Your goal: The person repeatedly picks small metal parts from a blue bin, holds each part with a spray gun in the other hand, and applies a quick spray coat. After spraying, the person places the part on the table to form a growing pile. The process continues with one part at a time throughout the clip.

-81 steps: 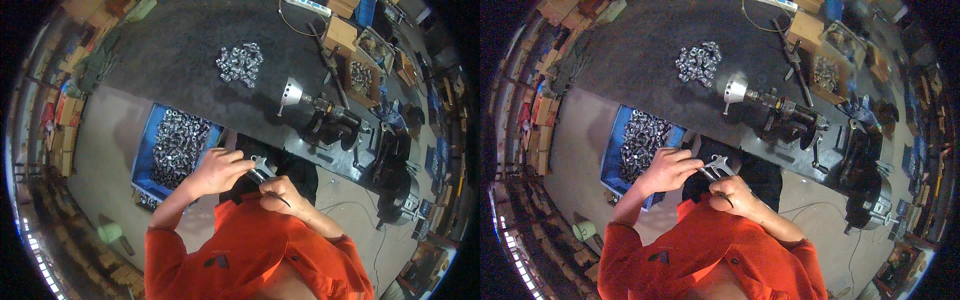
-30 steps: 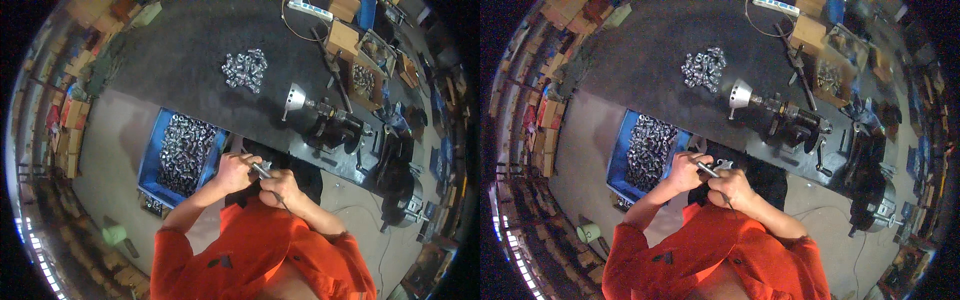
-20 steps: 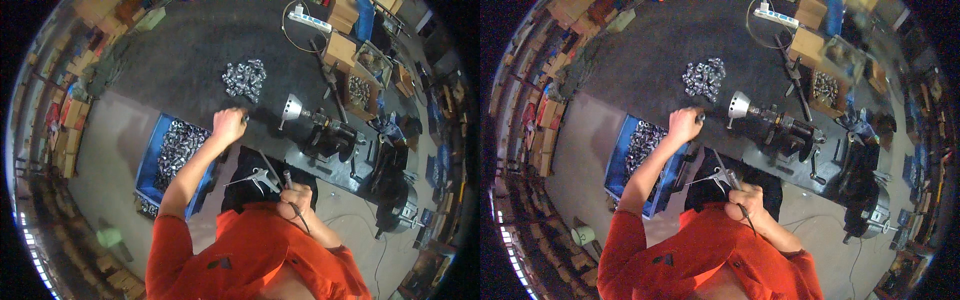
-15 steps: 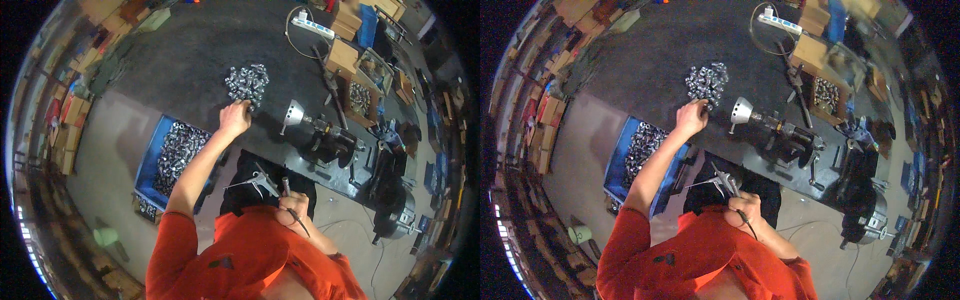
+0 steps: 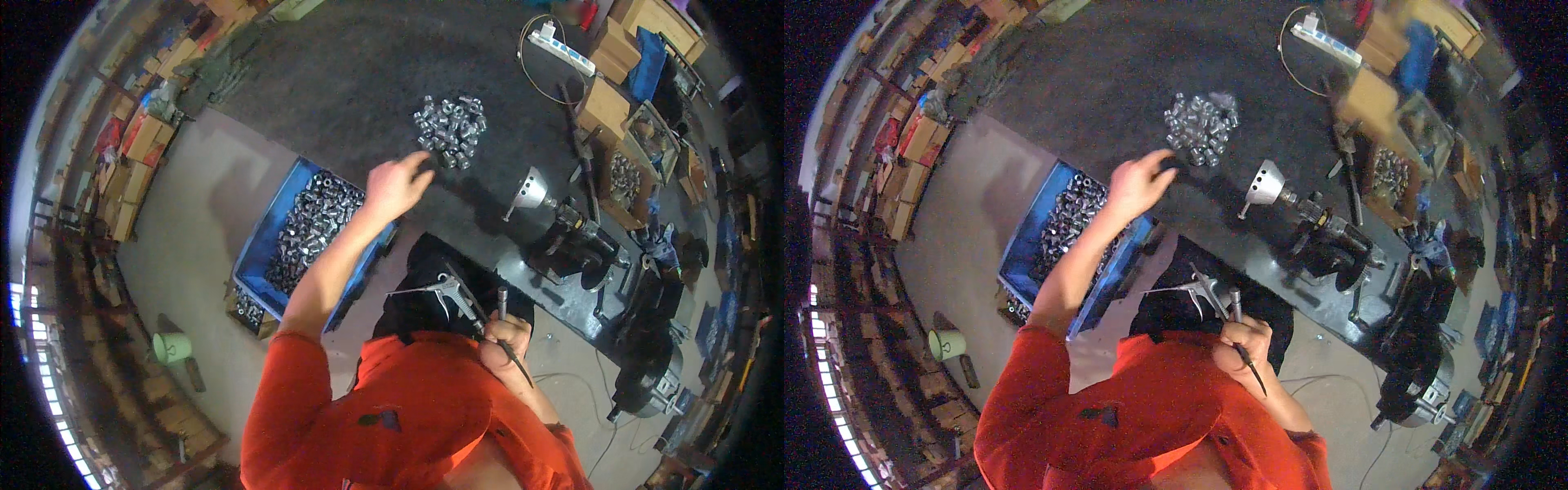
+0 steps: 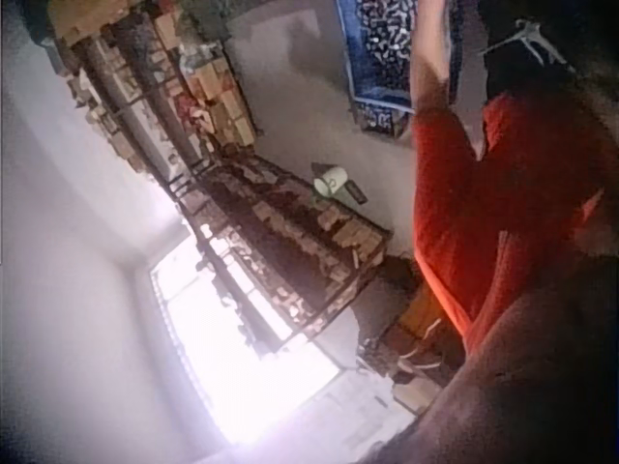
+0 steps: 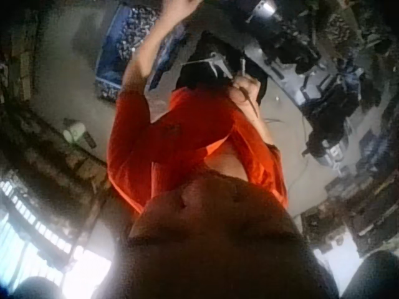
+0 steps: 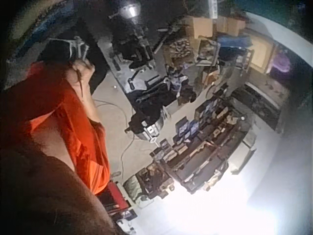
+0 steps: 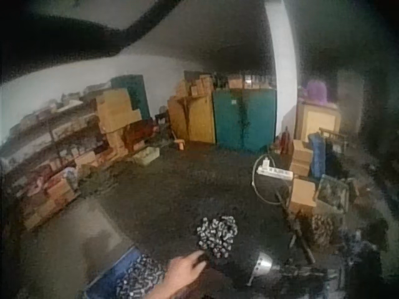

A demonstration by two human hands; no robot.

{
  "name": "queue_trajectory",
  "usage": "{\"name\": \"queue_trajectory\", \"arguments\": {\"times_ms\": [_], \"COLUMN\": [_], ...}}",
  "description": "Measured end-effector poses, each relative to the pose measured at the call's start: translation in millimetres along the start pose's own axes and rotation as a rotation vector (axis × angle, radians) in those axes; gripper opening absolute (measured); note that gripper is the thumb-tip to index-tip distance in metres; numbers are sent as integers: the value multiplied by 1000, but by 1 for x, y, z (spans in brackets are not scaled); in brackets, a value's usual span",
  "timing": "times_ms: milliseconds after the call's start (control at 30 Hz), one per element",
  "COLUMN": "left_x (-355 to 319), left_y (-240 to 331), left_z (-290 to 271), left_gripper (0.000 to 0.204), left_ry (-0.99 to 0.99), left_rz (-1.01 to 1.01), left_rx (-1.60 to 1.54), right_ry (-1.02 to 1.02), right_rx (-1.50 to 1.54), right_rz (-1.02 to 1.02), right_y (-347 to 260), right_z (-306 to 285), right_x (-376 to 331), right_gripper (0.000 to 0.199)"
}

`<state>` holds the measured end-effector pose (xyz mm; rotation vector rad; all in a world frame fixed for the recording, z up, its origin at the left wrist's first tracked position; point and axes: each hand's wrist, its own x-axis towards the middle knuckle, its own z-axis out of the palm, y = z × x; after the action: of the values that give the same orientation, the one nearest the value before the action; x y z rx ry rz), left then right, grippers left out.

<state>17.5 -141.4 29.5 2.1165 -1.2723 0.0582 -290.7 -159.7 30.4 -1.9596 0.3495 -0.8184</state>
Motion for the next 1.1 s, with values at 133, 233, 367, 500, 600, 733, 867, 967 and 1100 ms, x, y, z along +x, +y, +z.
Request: {"name": "queue_trajectory", "arguments": {"times_ms": [133, 233, 367, 500, 600, 733, 867, 967, 1100], "left_x": [-53, -101, -169, -192, -190, -183, -185, -184, -178], "left_y": [-72, -120, -177, -174, -159, -169, -180, -182, -191], "left_z": [-45, -58, -37, -18, -6, -8, -8, -13, -22], "left_gripper": [26, 28, 34, 32, 33, 32, 26, 22, 22], "left_ry": [33, -13, -313, -388, -579, -655, -626, -607, -475], "left_rz": [-284, -553, -496, -466, -414, -391, -373, -409, -637], "left_rx": [-266, -379, 82, 395, 560, 517, 466, 449, -37], "right_ry": [26, -26, -40, -47, -100, -77, -76, -90, -87], "right_rx": [-3, 18, 47, 53, 10, -67, 3, 14, 26], "right_rz": [-6, -25, -32, -3, 35, 13, 55, 75, 73], "right_y": [-2, -1, 1, -1, -2, -2, -2, -3, -3], "right_z": [6, 9, 17, 17, 12, 15, 14, 11, 10], "right_x": [3, 5, 6, 6, 4, 0, -2, -3, -3], "right_gripper": [18, 15, 15, 15, 15, 15, 16, 16, 16]}}
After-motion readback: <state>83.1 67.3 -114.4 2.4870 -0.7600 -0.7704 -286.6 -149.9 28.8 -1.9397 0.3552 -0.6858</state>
